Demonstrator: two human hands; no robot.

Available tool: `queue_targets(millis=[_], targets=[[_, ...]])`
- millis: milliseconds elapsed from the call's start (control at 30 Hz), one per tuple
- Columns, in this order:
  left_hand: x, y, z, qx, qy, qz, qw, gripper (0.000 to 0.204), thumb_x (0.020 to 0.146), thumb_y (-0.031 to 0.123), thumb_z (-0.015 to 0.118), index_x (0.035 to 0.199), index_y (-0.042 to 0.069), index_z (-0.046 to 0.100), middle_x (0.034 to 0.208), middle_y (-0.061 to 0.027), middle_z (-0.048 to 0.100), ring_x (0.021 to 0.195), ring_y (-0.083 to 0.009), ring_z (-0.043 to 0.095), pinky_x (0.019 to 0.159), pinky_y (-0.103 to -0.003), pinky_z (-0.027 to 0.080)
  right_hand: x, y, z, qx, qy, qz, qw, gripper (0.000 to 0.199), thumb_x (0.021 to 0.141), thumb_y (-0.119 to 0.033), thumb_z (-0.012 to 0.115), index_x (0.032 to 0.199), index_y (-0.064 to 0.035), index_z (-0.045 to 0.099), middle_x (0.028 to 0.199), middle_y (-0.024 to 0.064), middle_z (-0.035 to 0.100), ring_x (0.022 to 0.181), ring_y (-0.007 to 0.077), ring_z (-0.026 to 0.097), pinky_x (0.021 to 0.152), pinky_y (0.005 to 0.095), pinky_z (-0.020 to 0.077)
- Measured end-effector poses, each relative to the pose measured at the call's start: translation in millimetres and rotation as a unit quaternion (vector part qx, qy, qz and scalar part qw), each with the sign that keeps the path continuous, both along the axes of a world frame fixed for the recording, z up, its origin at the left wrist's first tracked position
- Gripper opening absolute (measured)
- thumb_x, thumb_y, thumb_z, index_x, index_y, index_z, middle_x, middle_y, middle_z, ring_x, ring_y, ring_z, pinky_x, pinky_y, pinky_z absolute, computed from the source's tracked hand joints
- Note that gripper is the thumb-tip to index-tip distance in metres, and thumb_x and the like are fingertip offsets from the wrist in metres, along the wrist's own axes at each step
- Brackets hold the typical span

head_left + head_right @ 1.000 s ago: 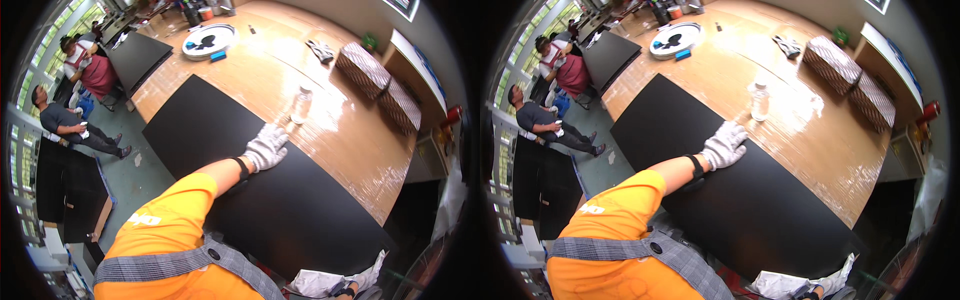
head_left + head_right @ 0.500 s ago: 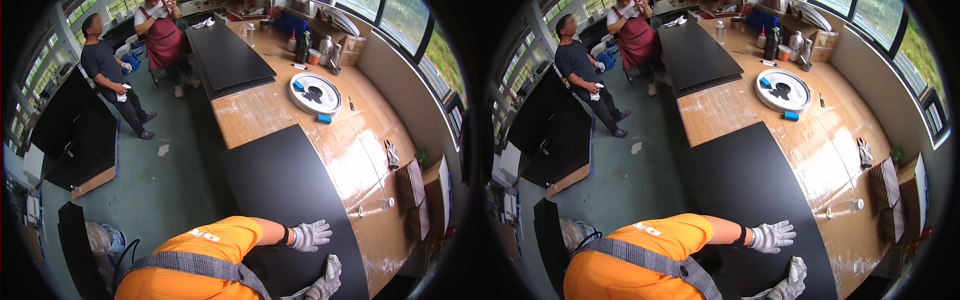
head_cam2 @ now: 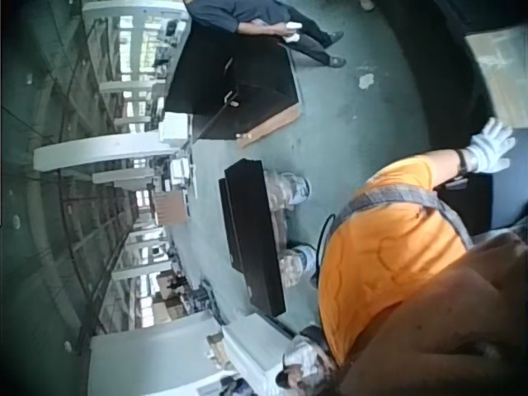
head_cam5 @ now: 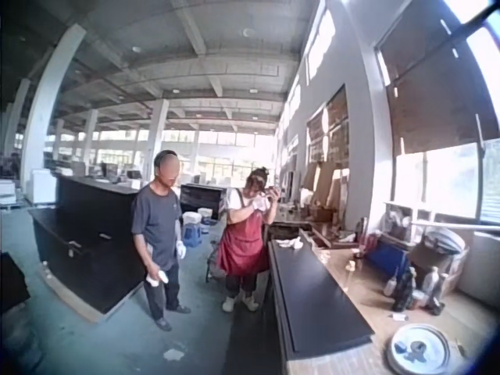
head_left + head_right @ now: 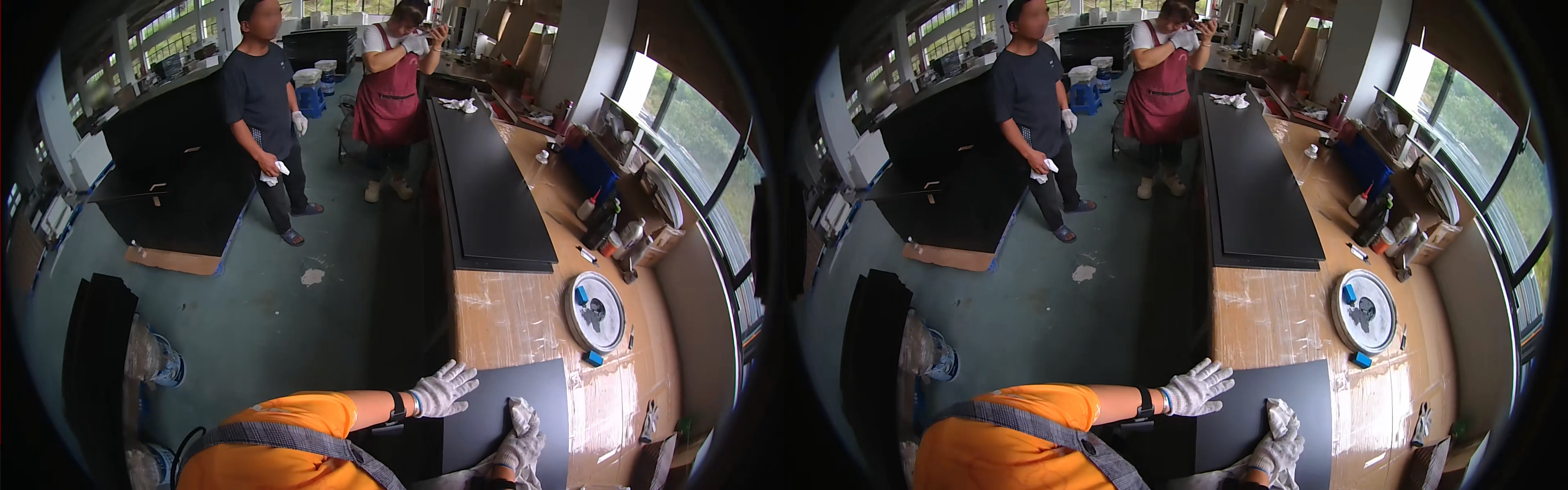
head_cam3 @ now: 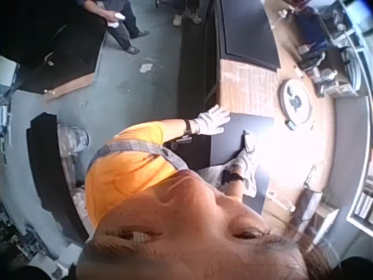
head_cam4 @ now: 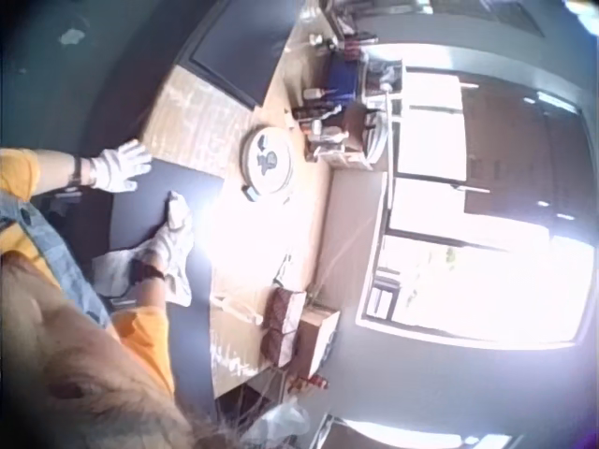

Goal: The recorder cleans and inspects black furniture panels using a cloth and a spray bottle.

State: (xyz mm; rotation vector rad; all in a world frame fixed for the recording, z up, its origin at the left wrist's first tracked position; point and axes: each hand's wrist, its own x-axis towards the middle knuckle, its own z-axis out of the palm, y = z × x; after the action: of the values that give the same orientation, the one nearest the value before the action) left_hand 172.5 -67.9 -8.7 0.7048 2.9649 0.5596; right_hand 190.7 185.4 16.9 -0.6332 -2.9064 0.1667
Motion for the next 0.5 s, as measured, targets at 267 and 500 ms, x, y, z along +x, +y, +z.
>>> queue_targets(millis=[267,500], targets=[[-10,-5,-10,0.036,0.057,0.013,0.998,0.061,0.092,0.046,0.041,0.139,0.008,0.039,0.147,-0.0171,0.032,0.135,-0.0388,0.029,0.113,-0.051,0.016,-98,-23,-4,-0.061,0.022,0.056,0.996,0.04,0.085,-0.031,0.055,0.123,-0.0196,0.056,0.103,0.0195,0.057,0.1,0.0387,0.055,0.088,0.0475,0.0429],[-18,-6,-9,0.028,0.069,0.001,0.997,0.06,0.088,0.046,0.048,0.135,0.008,0.045,0.144,-0.0181,0.036,0.13,-0.0402,0.034,0.11,-0.053,0.02,-186,15,-19,-0.068,0.076,0.078,0.992,0.037,0.085,-0.028,0.052,0.12,-0.0193,0.057,0.117,0.0167,0.056,0.116,0.0364,0.047,0.102,0.0488,0.0334]])
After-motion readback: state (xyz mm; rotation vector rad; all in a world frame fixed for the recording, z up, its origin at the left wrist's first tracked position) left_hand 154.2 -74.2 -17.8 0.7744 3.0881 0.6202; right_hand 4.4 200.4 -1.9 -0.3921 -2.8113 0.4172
